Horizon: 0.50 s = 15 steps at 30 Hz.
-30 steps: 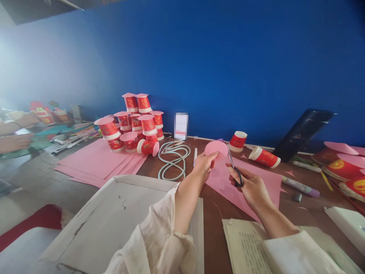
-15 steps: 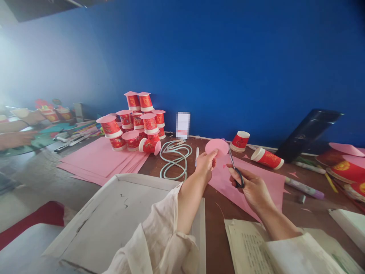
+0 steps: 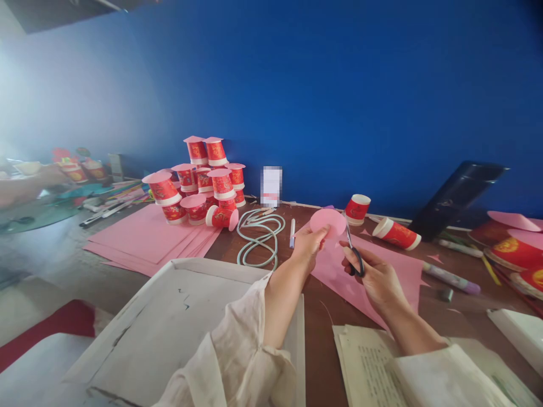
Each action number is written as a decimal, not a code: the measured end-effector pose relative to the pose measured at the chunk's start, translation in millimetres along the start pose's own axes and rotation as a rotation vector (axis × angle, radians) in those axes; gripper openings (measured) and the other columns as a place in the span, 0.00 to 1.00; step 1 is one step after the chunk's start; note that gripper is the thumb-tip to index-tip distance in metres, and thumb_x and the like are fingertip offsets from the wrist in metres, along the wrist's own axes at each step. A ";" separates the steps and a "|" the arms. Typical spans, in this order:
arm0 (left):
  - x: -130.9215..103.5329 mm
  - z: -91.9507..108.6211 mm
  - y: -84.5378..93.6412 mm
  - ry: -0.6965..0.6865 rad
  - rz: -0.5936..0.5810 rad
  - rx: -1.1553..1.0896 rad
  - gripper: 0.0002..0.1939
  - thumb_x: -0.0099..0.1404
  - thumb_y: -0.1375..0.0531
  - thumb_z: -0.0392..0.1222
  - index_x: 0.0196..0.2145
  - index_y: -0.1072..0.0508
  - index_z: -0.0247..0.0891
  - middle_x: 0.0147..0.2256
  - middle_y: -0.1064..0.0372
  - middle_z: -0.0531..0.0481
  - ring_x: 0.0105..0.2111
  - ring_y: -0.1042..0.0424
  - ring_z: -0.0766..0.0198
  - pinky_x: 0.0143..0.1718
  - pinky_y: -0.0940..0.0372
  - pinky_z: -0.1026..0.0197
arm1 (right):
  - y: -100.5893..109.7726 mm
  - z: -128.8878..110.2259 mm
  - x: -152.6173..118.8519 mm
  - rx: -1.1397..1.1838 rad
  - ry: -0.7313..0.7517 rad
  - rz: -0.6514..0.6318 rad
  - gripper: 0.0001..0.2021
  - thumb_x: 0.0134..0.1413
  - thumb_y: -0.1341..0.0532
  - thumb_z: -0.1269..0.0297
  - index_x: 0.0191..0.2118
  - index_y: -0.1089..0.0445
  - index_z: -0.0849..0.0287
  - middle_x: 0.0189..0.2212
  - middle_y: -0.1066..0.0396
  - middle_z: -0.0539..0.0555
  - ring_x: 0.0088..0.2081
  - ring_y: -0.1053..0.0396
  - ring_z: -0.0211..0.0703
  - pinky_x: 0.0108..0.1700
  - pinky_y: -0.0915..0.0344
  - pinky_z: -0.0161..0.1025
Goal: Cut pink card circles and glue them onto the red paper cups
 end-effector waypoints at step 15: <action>10.7 -8.6 3.7 0.000 -0.005 -0.095 0.16 0.43 0.29 0.46 0.26 0.29 0.35 0.18 0.40 0.56 0.17 0.45 0.75 0.19 0.51 0.68 | -2.3 -6.1 -2.2 0.059 -0.029 0.002 0.24 0.42 0.31 0.49 0.44 0.22 0.57 0.24 0.32 0.48 0.27 0.36 0.35 0.31 0.35 0.33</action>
Point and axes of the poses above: each hand's wrist, its own x-axis towards the middle knuckle, its own y-axis out of the back of the hand, z = x × y, the point moved 1 cm from there along x, towards the middle knuckle
